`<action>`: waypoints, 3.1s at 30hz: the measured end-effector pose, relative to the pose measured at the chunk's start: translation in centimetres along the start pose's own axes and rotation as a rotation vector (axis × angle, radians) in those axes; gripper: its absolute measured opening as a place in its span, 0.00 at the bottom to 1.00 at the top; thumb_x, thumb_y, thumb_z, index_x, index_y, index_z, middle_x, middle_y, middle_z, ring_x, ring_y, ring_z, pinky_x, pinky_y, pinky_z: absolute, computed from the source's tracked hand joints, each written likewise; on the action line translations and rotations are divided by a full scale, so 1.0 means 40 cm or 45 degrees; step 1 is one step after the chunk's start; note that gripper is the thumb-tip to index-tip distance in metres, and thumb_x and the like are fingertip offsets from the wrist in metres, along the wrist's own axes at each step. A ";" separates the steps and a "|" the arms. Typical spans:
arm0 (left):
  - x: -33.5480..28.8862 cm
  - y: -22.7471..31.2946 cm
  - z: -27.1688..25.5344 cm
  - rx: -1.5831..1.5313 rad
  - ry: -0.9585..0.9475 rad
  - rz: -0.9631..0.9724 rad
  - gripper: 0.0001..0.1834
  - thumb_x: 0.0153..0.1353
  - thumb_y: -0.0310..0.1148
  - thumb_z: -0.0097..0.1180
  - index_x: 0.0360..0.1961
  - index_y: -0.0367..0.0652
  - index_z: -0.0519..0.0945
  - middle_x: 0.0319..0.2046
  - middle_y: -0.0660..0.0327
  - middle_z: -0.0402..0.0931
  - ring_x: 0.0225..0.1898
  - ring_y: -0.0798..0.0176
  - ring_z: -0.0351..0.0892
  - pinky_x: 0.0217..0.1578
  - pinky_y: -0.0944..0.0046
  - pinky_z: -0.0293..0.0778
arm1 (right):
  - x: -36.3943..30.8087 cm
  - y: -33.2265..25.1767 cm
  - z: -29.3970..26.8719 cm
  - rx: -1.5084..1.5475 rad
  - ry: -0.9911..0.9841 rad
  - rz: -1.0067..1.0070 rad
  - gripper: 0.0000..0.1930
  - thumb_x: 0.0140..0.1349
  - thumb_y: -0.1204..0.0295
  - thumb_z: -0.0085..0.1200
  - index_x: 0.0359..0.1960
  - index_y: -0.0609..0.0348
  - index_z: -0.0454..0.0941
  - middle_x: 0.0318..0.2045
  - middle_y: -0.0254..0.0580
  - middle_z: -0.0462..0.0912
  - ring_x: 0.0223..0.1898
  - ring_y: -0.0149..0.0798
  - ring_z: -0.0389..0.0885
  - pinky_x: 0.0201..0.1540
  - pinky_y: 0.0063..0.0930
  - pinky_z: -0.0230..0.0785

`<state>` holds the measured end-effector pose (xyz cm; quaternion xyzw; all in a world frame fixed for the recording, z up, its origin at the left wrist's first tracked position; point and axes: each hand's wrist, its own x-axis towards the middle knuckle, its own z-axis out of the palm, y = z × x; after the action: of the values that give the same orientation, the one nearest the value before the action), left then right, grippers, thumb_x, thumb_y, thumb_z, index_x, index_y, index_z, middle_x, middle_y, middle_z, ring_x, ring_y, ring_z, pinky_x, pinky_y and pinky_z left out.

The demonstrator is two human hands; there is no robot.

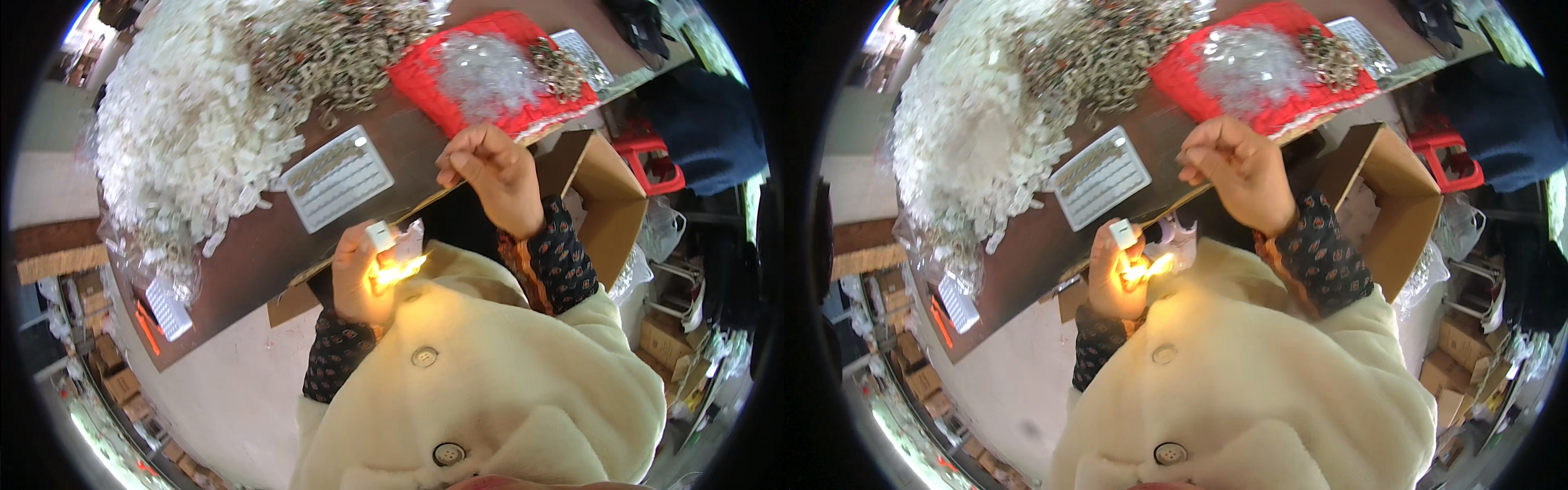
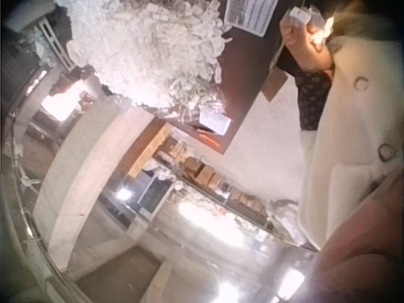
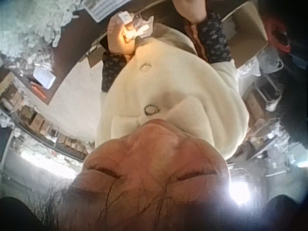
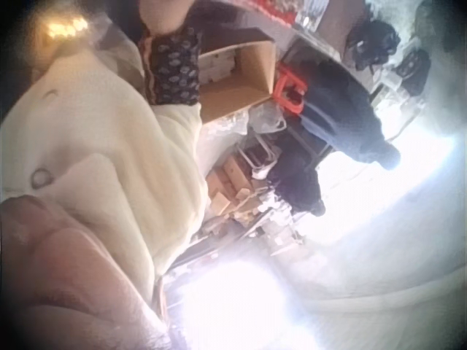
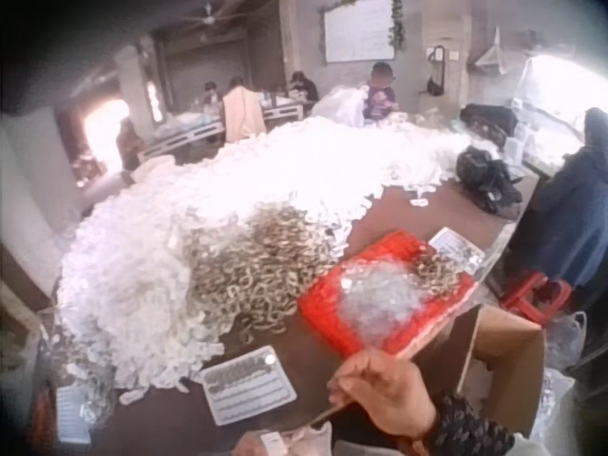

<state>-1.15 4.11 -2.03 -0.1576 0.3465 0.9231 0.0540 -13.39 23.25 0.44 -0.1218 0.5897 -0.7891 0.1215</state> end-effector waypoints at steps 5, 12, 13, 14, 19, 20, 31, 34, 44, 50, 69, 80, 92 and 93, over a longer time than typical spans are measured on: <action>-0.017 0.003 -0.002 -0.168 -0.020 0.191 0.10 0.66 0.29 0.57 0.48 0.42 0.78 0.39 0.58 0.81 0.33 0.74 0.76 0.26 0.77 0.70 | -0.059 -0.009 0.141 -0.474 -0.359 -0.228 0.04 0.67 0.80 0.51 0.41 0.66 0.75 0.45 0.50 0.83 0.46 0.36 0.82 0.50 0.27 0.73; -0.048 0.014 -0.013 -0.250 -0.027 0.306 0.09 0.66 0.26 0.57 0.47 0.40 0.78 0.39 0.60 0.81 0.37 0.70 0.81 0.37 0.70 0.78 | -0.063 -0.006 0.202 -0.793 -0.400 -0.498 0.07 0.62 0.84 0.53 0.39 0.61 0.78 0.42 0.50 0.84 0.43 0.42 0.85 0.48 0.29 0.75; -0.052 0.017 -0.012 -0.234 0.033 0.305 0.09 0.66 0.26 0.57 0.47 0.39 0.77 0.39 0.59 0.81 0.36 0.70 0.82 0.37 0.70 0.78 | -0.062 -0.007 0.205 -0.821 -0.405 -0.536 0.08 0.61 0.85 0.54 0.39 0.61 0.78 0.43 0.50 0.84 0.42 0.43 0.86 0.47 0.29 0.75; -0.054 0.018 -0.012 -0.183 0.059 0.298 0.09 0.66 0.28 0.58 0.46 0.40 0.78 0.37 0.62 0.80 0.34 0.72 0.79 0.34 0.72 0.76 | -0.061 -0.008 0.207 -0.785 -0.406 -0.491 0.08 0.60 0.85 0.54 0.39 0.61 0.78 0.43 0.50 0.84 0.42 0.43 0.86 0.47 0.29 0.75; -0.051 0.028 -0.028 -0.154 0.005 0.329 0.09 0.65 0.26 0.58 0.46 0.39 0.77 0.38 0.59 0.80 0.35 0.70 0.81 0.36 0.71 0.78 | -0.055 -0.022 0.205 -0.755 -0.445 -0.409 0.09 0.59 0.86 0.55 0.39 0.61 0.78 0.43 0.50 0.85 0.40 0.42 0.86 0.46 0.30 0.76; -0.049 0.031 -0.032 -0.151 -0.002 0.312 0.09 0.65 0.26 0.59 0.46 0.38 0.77 0.38 0.59 0.80 0.35 0.70 0.81 0.36 0.71 0.78 | -0.051 -0.024 0.203 -0.770 -0.485 -0.406 0.09 0.59 0.86 0.55 0.39 0.61 0.78 0.43 0.50 0.85 0.41 0.42 0.86 0.46 0.30 0.76; -0.003 0.085 -0.051 -0.308 0.001 0.137 0.09 0.67 0.32 0.50 0.43 0.39 0.76 0.39 0.54 0.76 0.27 0.65 0.73 0.23 0.71 0.67 | 0.278 0.015 0.106 -1.183 0.071 -0.413 0.09 0.58 0.73 0.61 0.40 0.62 0.80 0.33 0.45 0.84 0.35 0.44 0.84 0.38 0.32 0.75; 0.006 0.088 -0.064 -0.293 -0.052 0.122 0.06 0.65 0.31 0.52 0.40 0.40 0.76 0.40 0.55 0.75 0.25 0.66 0.69 0.24 0.71 0.63 | 0.365 0.056 0.095 -1.210 0.092 -0.569 0.11 0.57 0.72 0.63 0.39 0.61 0.79 0.37 0.48 0.84 0.38 0.46 0.84 0.40 0.34 0.75; 0.008 0.086 -0.084 -0.244 0.014 0.101 0.05 0.68 0.31 0.51 0.40 0.41 0.74 0.41 0.55 0.74 0.22 0.67 0.68 0.20 0.73 0.64 | 0.399 0.048 0.116 -0.958 0.045 -0.514 0.09 0.60 0.73 0.62 0.39 0.61 0.78 0.34 0.37 0.83 0.33 0.31 0.80 0.36 0.22 0.71; -0.001 0.084 -0.057 -0.127 0.037 0.131 0.07 0.66 0.31 0.55 0.40 0.38 0.77 0.36 0.59 0.75 0.23 0.71 0.69 0.23 0.75 0.62 | 0.288 -0.007 0.050 -0.511 0.023 -0.120 0.04 0.66 0.77 0.56 0.40 0.62 0.75 0.34 0.37 0.83 0.34 0.28 0.81 0.37 0.21 0.73; -0.056 0.098 -0.002 0.298 0.095 0.306 0.15 0.64 0.27 0.60 0.51 0.35 0.80 0.32 0.62 0.80 0.21 0.76 0.68 0.21 0.75 0.63 | -0.060 -0.050 0.169 -0.543 -0.470 -0.321 0.19 0.57 0.85 0.60 0.51 0.65 0.74 0.38 0.39 0.82 0.39 0.35 0.82 0.45 0.24 0.75; -0.071 0.197 -0.065 1.288 0.425 0.655 0.13 0.61 0.23 0.60 0.48 0.36 0.83 0.30 0.65 0.79 0.23 0.75 0.71 0.24 0.73 0.67 | -0.064 -0.025 0.220 -0.863 -0.337 -0.621 0.10 0.55 0.87 0.60 0.39 0.64 0.83 0.34 0.46 0.83 0.33 0.39 0.84 0.36 0.26 0.76; 0.081 0.347 -0.261 2.508 0.808 0.938 0.11 0.58 0.34 0.62 0.43 0.50 0.82 0.37 0.60 0.76 0.36 0.51 0.80 0.35 0.54 0.75 | -0.033 0.017 0.206 -0.844 -0.381 -0.480 0.09 0.57 0.86 0.59 0.39 0.64 0.81 0.34 0.45 0.83 0.34 0.38 0.83 0.38 0.25 0.75; 0.081 0.349 -0.260 2.488 0.806 0.932 0.11 0.57 0.34 0.63 0.42 0.50 0.82 0.37 0.60 0.76 0.36 0.51 0.80 0.35 0.54 0.75 | -0.033 0.021 0.207 -0.836 -0.388 -0.485 0.09 0.57 0.86 0.59 0.40 0.65 0.81 0.34 0.44 0.83 0.33 0.36 0.82 0.38 0.24 0.74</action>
<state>-4.48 -13.27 -1.78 -0.1645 0.9546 0.1268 -0.2136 -9.35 16.01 1.86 -0.3767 0.7525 -0.5400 0.0141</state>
